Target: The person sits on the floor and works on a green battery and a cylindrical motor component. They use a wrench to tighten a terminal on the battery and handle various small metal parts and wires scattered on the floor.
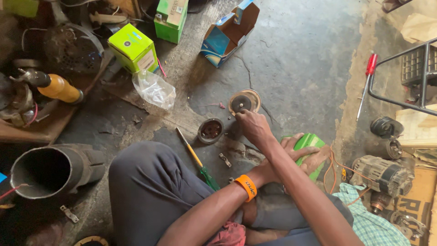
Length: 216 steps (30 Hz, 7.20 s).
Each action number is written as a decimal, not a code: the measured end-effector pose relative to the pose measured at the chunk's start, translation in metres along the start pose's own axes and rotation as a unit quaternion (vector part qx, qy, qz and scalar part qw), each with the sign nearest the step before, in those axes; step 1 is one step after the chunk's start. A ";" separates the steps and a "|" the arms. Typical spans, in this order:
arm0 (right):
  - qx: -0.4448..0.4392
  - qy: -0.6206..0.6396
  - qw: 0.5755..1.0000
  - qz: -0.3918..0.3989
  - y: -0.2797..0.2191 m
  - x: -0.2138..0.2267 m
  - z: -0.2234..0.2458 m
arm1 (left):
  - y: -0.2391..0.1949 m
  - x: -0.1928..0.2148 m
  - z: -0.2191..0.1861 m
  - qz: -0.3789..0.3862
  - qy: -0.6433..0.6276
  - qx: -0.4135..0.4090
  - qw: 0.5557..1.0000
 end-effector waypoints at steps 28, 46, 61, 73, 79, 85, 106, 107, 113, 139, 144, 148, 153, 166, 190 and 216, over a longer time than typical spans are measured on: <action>-0.338 0.597 0.680 -0.259 -0.278 0.076 -0.092 | 0.014 0.012 -0.020 0.095 -0.019 0.065 0.993; -0.396 0.587 0.689 -0.156 -0.255 0.045 -0.140 | 0.035 0.009 -0.027 0.170 -0.014 0.089 0.981; -0.354 0.614 0.681 -0.184 -0.261 0.032 -0.147 | 0.026 -0.005 -0.017 0.126 -0.080 0.078 0.986; -0.352 0.616 0.680 -0.185 -0.258 0.038 -0.156 | 0.036 0.002 -0.018 0.152 -0.073 0.065 0.983; -0.357 0.518 0.736 -0.250 -0.260 0.055 -0.138 | 0.035 0.001 -0.018 0.162 -0.075 0.078 0.981; -0.316 0.579 0.700 -0.274 -0.266 0.054 -0.109 | 0.031 0.002 -0.017 0.157 -0.081 0.074 0.982; -0.374 0.665 0.621 -0.182 -0.269 0.018 -0.161 | 0.031 0.002 -0.020 0.166 -0.068 0.076 0.981; -0.371 0.679 0.605 -0.187 -0.268 0.017 -0.163 | 0.030 0.003 -0.020 0.166 -0.059 0.070 0.982; -0.358 0.718 0.568 -0.184 -0.270 0.012 -0.169 | 0.030 0.002 -0.017 0.166 -0.076 0.072 0.981; -0.333 0.689 0.615 -0.190 -0.275 0.016 -0.145 | 0.033 0.002 -0.015 0.178 -0.079 0.081 0.977; -0.404 0.599 0.662 -0.198 -0.272 0.019 -0.175 | 0.027 -0.003 -0.014 0.172 -0.084 0.080 0.978; -0.461 0.540 0.676 -0.200 -0.276 0.046 -0.181 | 0.041 0.003 -0.014 0.178 -0.077 0.090 0.977; -0.378 0.631 0.673 -0.079 -0.272 0.028 -0.158 | 0.031 -0.003 -0.009 0.164 -0.075 0.071 0.981; -0.393 0.564 0.710 -0.151 -0.264 0.049 -0.170 | 0.029 0.001 -0.010 0.169 -0.060 0.071 0.981; -0.433 0.474 0.753 -0.145 -0.284 0.065 -0.179 | 0.034 -0.002 -0.024 0.178 -0.088 0.091 0.976; -0.311 0.587 0.723 -0.187 -0.262 0.069 -0.147 | 0.032 0.002 -0.017 0.169 -0.067 0.085 0.980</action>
Point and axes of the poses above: each hand's wrist, its own y-axis towards the middle knuckle, its own x-axis out of the back of the hand, z = x × y, the point moved 3 cm from there along y, towards the middle knuckle, and after that the axes turned 4 degrees about -x, right-handed, at the moved point
